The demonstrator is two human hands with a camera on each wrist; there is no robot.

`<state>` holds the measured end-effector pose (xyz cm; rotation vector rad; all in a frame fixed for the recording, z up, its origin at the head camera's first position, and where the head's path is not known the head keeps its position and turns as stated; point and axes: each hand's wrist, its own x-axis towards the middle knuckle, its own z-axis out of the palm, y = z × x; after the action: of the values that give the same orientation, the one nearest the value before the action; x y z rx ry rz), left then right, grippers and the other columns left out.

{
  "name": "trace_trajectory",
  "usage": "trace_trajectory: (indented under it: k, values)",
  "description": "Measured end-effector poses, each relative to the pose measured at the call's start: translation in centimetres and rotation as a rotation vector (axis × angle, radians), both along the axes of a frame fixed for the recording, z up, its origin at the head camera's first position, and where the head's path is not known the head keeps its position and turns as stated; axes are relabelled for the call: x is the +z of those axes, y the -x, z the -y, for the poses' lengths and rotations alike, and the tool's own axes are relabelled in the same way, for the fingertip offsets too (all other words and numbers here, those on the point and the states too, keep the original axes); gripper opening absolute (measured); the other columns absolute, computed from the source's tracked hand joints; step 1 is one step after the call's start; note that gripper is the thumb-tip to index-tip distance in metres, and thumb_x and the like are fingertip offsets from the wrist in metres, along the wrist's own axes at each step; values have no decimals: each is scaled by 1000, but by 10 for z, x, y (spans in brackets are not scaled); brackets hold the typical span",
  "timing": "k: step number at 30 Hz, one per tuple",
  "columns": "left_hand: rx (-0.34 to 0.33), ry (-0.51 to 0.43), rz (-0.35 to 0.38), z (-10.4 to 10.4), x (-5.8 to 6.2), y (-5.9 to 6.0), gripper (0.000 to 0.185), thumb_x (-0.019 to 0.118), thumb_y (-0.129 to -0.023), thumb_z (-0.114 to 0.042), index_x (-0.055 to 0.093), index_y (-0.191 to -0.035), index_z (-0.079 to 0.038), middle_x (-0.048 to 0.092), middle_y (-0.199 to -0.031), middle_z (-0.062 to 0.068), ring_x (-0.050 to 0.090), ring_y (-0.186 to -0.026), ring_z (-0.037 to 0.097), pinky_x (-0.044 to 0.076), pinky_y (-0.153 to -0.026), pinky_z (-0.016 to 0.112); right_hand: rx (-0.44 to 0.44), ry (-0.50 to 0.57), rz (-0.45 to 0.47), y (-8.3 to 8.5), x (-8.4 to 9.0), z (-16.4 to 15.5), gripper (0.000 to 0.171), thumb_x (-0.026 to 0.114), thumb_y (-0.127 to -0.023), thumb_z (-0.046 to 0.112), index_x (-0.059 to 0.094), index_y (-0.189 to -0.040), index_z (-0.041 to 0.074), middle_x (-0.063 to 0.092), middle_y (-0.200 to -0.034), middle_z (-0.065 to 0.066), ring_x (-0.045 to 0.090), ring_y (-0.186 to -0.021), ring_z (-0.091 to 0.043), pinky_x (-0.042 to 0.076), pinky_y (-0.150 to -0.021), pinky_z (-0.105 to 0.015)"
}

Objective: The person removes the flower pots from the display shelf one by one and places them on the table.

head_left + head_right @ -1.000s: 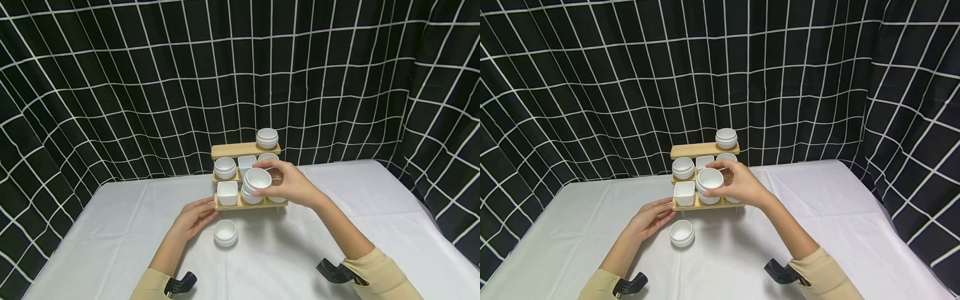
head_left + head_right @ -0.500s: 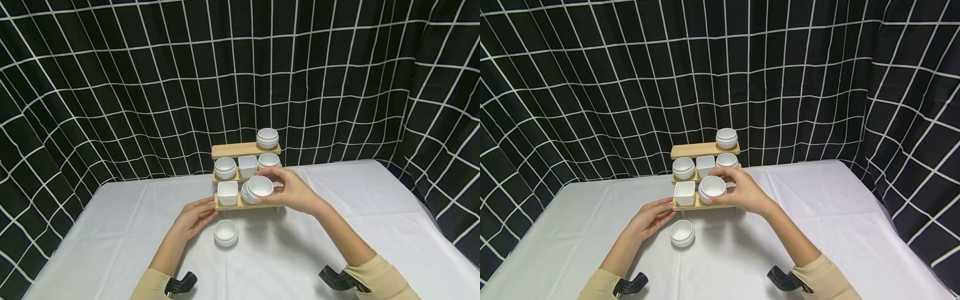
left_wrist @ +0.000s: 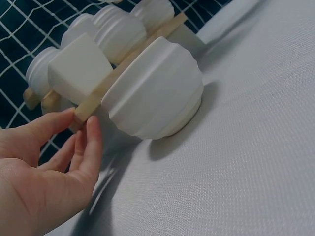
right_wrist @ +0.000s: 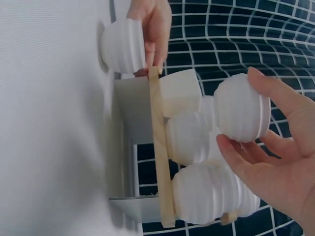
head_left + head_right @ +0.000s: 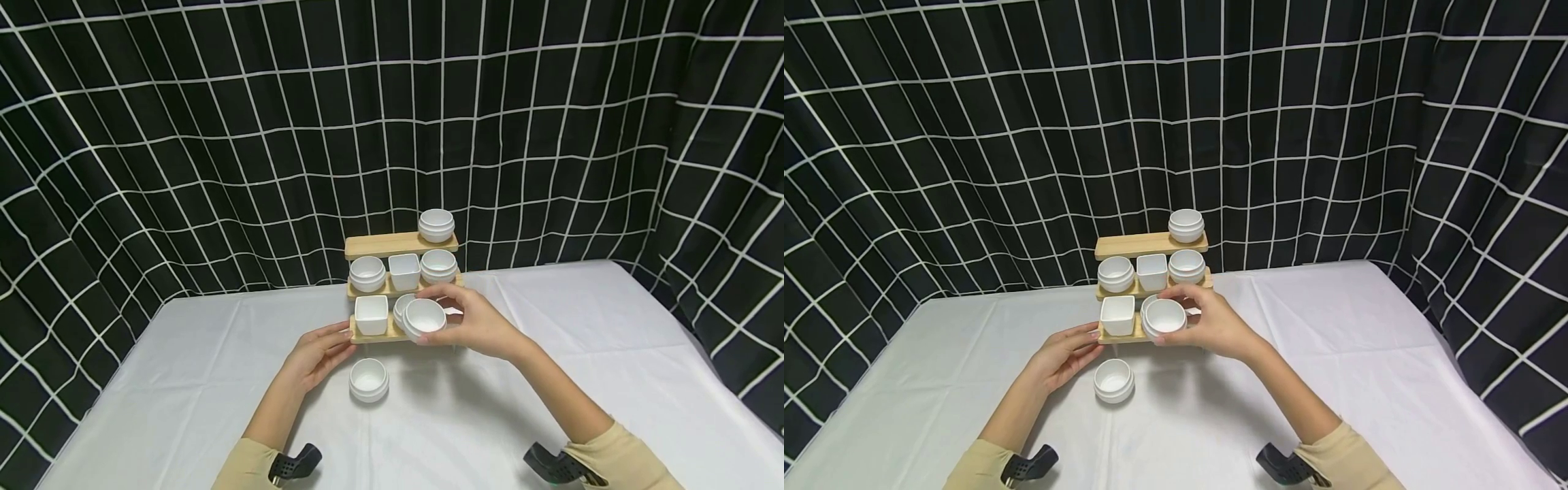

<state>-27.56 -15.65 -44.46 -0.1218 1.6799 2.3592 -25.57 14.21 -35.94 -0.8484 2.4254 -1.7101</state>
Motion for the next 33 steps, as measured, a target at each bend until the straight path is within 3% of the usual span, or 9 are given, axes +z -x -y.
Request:
trace_trajectory:
  k: [20,33]
  values:
    - [10,-2,22,-4,3,1,51,57,-103,8,42,-150,17,70,-110,12,72,-94,11,64,-93,23,24,-3,20,-6,-15,-2,60,90,-78,-3,61,-131,-10,59,-130,-23,64,-109,-26,64,-91,-25]
    - [18,-3,30,-2,2,1,50,57,-103,8,43,-150,17,70,-109,11,72,-95,11,64,-94,23,20,-39,15,-9,-23,0,61,91,-77,0,63,-131,-9,66,-122,-19,67,-105,-24,64,-93,-25]
